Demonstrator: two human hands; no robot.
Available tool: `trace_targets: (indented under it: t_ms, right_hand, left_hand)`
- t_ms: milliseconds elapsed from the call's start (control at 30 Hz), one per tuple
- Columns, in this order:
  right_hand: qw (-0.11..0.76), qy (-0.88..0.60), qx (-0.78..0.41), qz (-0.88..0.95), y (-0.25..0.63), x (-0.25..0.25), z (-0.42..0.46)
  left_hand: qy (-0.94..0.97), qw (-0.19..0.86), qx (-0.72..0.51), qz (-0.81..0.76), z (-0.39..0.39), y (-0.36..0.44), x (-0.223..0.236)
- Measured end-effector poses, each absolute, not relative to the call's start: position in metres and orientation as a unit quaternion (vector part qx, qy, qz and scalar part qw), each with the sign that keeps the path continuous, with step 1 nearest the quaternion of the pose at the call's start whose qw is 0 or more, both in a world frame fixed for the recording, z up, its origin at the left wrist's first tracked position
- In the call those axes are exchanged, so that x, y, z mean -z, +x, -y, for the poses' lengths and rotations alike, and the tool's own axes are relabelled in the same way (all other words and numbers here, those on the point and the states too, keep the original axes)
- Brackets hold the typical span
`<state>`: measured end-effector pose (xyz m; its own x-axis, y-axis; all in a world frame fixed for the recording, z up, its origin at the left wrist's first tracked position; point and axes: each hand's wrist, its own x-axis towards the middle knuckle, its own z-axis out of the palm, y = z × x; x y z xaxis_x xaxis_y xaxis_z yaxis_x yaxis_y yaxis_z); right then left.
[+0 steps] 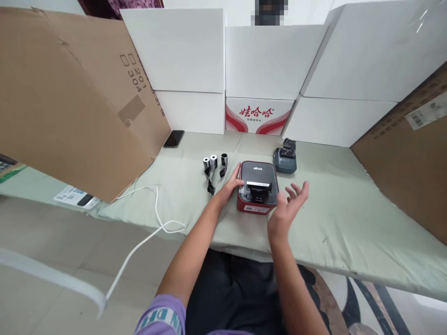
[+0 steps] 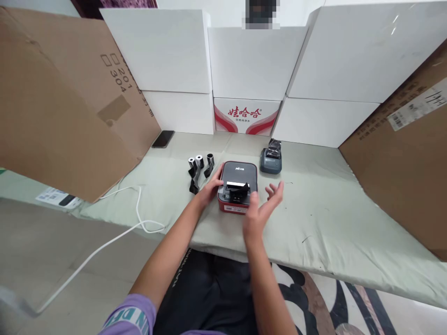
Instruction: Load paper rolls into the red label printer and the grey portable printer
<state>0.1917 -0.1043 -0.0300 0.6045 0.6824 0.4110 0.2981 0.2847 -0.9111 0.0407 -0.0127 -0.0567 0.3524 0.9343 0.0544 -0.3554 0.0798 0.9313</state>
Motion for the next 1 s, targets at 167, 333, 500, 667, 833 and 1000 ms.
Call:
trace_targets:
  t_ms: [167, 333, 500, 667, 833, 1000]
  right_hand:
    - [0.677, -0.5, -0.407, 0.357, 0.243, 0.031, 0.024]
    - [0.702, -0.409, -0.503, 0.294, 0.239, 0.056, -0.004]
    - [0.711, -0.38, -0.504, 0.31, 0.231, 0.065, 0.005]
    - [0.725, -0.371, -0.499, 0.298, 0.232, 0.068, 0.002]
    - [0.715, -0.36, -0.513, 0.31, 0.232, 0.071, 0.0]
    - [0.706, -0.361, -0.509, 0.335, 0.233, 0.072, 0.001]
  left_hand:
    - [0.476, 0.709, -0.43, -0.292, 0.02, 0.029, 0.053]
    - [0.482, 0.706, -0.423, -0.301, 0.021, 0.03, 0.046]
    - [0.481, 0.687, -0.446, -0.313, 0.021, 0.034, 0.047]
    - [0.488, 0.688, -0.449, -0.295, 0.02, 0.034, 0.051]
    - [0.505, 0.679, -0.456, -0.276, 0.019, 0.031, 0.053]
    - [0.518, 0.665, -0.463, -0.274, 0.019, 0.033, 0.054]
